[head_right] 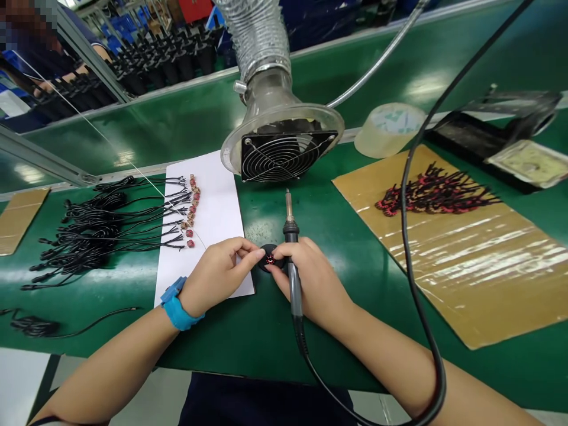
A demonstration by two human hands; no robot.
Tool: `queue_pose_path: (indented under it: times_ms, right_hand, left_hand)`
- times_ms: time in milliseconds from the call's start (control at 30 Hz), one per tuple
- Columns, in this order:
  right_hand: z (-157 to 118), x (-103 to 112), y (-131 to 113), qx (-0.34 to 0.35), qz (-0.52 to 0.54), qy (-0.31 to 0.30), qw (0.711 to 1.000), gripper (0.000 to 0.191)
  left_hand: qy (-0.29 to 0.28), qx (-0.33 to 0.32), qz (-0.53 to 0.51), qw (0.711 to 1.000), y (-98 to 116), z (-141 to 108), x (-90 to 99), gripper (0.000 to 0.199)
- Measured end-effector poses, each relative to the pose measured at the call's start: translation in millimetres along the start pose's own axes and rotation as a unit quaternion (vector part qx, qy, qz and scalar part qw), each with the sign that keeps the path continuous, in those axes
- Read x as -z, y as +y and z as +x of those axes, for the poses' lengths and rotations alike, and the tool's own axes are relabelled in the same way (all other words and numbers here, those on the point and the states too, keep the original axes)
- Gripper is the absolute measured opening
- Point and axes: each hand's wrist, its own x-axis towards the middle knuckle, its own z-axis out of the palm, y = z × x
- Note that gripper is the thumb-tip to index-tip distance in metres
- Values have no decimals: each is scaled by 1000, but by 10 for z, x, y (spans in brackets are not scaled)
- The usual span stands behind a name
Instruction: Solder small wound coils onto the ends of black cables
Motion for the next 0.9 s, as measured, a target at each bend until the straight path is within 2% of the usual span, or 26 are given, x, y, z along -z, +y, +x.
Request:
queue_pose_path:
  times_ms: [300,600,900]
  right_hand:
    - [3,-9,-8,-3,-5,0,1000,21]
    - [13,4,-15,-4,1,-3,1000,20]
    - [18,4,-13,-3,12,3,1000,23]
  left_hand:
    - [11,-29,29,999,-63,-7,-18,18]
    - [-73,-90,26,993,-39,-47,30,16]
    - [-39,-103,36,993,-58,-34,-33,17]
